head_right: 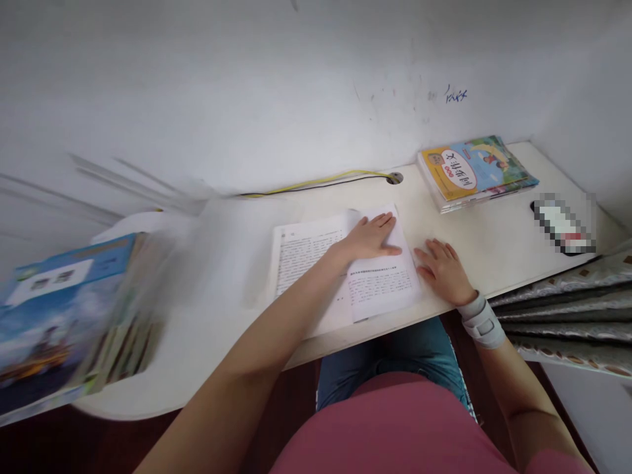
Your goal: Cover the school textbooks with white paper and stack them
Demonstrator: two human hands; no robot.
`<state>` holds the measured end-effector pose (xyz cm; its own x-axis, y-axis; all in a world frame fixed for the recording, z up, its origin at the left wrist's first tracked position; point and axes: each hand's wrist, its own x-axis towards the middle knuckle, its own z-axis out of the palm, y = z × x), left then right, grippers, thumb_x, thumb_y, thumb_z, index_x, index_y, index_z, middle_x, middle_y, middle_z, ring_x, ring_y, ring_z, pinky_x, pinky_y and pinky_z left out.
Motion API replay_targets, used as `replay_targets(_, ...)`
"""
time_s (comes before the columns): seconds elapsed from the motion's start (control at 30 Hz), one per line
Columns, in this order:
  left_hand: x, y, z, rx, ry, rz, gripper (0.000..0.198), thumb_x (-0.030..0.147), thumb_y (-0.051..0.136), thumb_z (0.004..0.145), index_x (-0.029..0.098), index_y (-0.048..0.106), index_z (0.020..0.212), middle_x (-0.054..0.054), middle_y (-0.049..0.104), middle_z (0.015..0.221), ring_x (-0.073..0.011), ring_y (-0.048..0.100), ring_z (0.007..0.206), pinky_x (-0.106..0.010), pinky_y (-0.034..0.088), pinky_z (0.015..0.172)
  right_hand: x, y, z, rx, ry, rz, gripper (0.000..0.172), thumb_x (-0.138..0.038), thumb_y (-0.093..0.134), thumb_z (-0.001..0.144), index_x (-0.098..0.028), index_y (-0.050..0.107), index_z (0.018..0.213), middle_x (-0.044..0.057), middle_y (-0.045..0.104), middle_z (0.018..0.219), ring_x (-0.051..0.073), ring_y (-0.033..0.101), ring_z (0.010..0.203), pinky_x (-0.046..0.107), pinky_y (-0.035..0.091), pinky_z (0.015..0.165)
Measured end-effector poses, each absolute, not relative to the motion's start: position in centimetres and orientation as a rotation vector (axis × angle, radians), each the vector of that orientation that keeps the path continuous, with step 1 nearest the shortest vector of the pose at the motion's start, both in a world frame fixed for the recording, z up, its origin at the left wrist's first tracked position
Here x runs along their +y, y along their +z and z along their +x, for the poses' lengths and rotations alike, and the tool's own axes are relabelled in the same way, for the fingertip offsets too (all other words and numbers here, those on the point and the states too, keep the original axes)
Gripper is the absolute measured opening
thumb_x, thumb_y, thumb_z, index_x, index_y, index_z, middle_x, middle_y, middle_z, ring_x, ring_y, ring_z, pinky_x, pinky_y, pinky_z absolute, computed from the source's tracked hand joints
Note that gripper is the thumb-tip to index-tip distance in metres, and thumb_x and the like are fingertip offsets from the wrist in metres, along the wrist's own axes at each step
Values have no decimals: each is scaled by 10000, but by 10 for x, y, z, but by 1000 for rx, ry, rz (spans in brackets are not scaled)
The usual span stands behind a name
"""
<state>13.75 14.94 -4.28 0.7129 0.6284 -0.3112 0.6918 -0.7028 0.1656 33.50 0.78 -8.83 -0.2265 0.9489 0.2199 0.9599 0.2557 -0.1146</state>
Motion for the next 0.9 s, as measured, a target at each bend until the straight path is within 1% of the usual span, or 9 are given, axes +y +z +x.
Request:
replay_targets(0.07, 152, -43, 138, 1043, -306, 2660, 916, 698, 399, 796, 141, 181, 1489, -153, 147, 1570, -304, 168, 1428, -482, 189, 1113, 21, -77, 333, -2337, -103, -1799, 471, -423, 356, 947, -213, 500, 1343, 172, 476, 1394, 307, 422, 1296, 508, 338, 1034)
replay_targets(0.13, 155, -43, 140, 1046, -276, 2669, 914, 708, 412, 786, 143, 220, 1479, -162, 180, 1562, -315, 204, 1414, -475, 233, 1092, 45, -64, 328, -2404, -159, -1803, 504, -456, 316, 953, -231, 451, 1383, 177, 383, 1467, 328, 352, 1345, 537, 298, 1046)
replay_targets(0.17, 157, -42, 140, 1049, -271, 2675, 918, 714, 418, 780, 144, 234, 1475, -165, 179, 1562, -324, 214, 1408, -481, 252, 1080, 60, -59, 325, -2445, -159, -1797, 516, -464, 295, 956, -237, 425, 1401, 173, 334, 1498, 325, 312, 1370, 531, 284, 1055)
replay_targets(0.23, 159, -41, 143, 1058, -287, 2690, 932, 724, 429, 767, 142, 247, 1471, -169, 149, 1567, -350, 213, 1401, -507, 274, 1060, 89, -52, 319, -2526, -81, -1846, 559, -501, 306, 947, -222, 393, 1423, 188, 297, 1512, 340, 283, 1384, 522, 275, 1061)
replay_targets(0.3, 160, -40, 144, 1070, -313, 2699, 954, 731, 435, 758, 138, 235, 1477, -170, 123, 1571, -367, 205, 1399, -526, 274, 1054, 112, -52, 314, -2570, 16, -1914, 614, -538, 315, 935, -194, 359, 1442, 218, 290, 1506, 356, 280, 1384, 514, 275, 1061)
replay_targets(0.4, 161, -40, 146, 1076, -316, 2708, 989, 741, 438, 748, 115, 219, 1482, -170, 151, 1566, -372, 214, 1393, -523, 259, 1068, 125, -61, 313, -2590, 79, -1932, 654, -553, 285, 937, -162, 318, 1459, 238, 295, 1497, 350, 276, 1388, 488, 279, 1065)
replay_targets(0.57, 163, -39, 146, 1045, -365, 2704, 1015, 739, 454, 740, 95, 202, 1483, -178, 150, 1564, -357, 144, 1425, -511, 177, 1115, 122, -75, 319, -2567, 11, -1874, 682, -553, 252, 941, -95, 343, 1438, 228, 296, 1501, 331, 268, 1394, 462, 270, 1084)
replay_targets(0.67, 164, -38, 145, 1026, -373, 2683, 1016, 730, 453, 744, 91, 181, 1485, -180, 124, 1568, -333, 130, 1435, -497, 175, 1121, 122, -79, 320, -2515, 6, -1857, 703, -554, 235, 941, -54, 357, 1419, 211, 314, 1498, 321, 290, 1386, 454, 273, 1091)
replay_targets(0.9, 167, -37, 139, 935, -352, 2680, 996, 710, 453, 742, 109, 178, 1486, -157, 132, 1569, -305, 117, 1442, -507, 168, 1122, 124, -85, 320, -2403, 109, -1820, 698, -548, 226, 940, -61, 332, 1429, 190, 290, 1513, 290, 258, 1406, 476, 261, 1098)
